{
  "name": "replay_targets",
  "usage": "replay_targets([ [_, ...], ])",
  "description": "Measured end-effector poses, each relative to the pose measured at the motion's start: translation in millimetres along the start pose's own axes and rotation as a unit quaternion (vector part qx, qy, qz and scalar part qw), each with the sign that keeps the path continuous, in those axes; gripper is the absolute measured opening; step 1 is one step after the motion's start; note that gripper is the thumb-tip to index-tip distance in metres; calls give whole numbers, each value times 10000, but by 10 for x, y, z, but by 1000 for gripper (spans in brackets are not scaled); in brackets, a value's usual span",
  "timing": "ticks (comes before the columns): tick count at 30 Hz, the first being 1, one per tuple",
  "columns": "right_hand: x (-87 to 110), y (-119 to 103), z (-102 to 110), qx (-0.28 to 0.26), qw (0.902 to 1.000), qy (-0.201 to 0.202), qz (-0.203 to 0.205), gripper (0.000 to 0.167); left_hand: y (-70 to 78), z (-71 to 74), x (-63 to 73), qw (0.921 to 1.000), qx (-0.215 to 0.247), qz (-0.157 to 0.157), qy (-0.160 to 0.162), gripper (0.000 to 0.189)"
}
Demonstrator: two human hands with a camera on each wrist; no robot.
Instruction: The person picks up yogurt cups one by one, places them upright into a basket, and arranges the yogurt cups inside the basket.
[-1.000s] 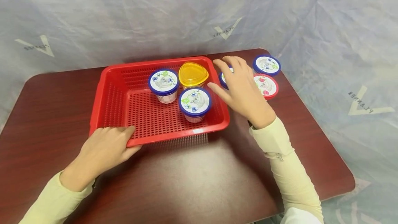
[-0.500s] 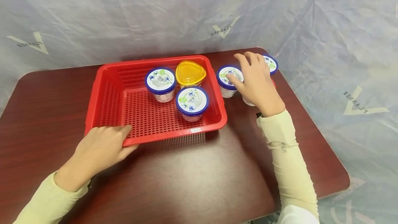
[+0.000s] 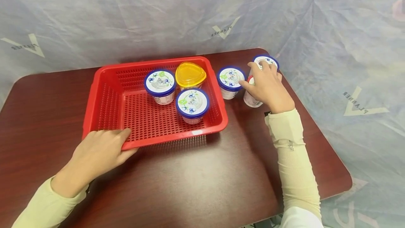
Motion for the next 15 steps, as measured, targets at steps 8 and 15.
replay_targets([
  [8, -40, 94, -39, 193, 9976, -633, -222, 77, -5, 8, 2, 10000, -26, -43, 85, 40],
  [15, -75, 191, -100, 310, 9932, -1023, -468, 83, 0, 1, -1, 10000, -14, -37, 71, 40],
])
Point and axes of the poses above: each hand's wrist, its own x-axis away from the middle knuckle, its own z-axis out of the back of the hand, y = z × x, the point moved 1 cm from there along -x, towards the middle knuckle, and after that the axes turned 15 degrees about y, right-handed, at the moved point
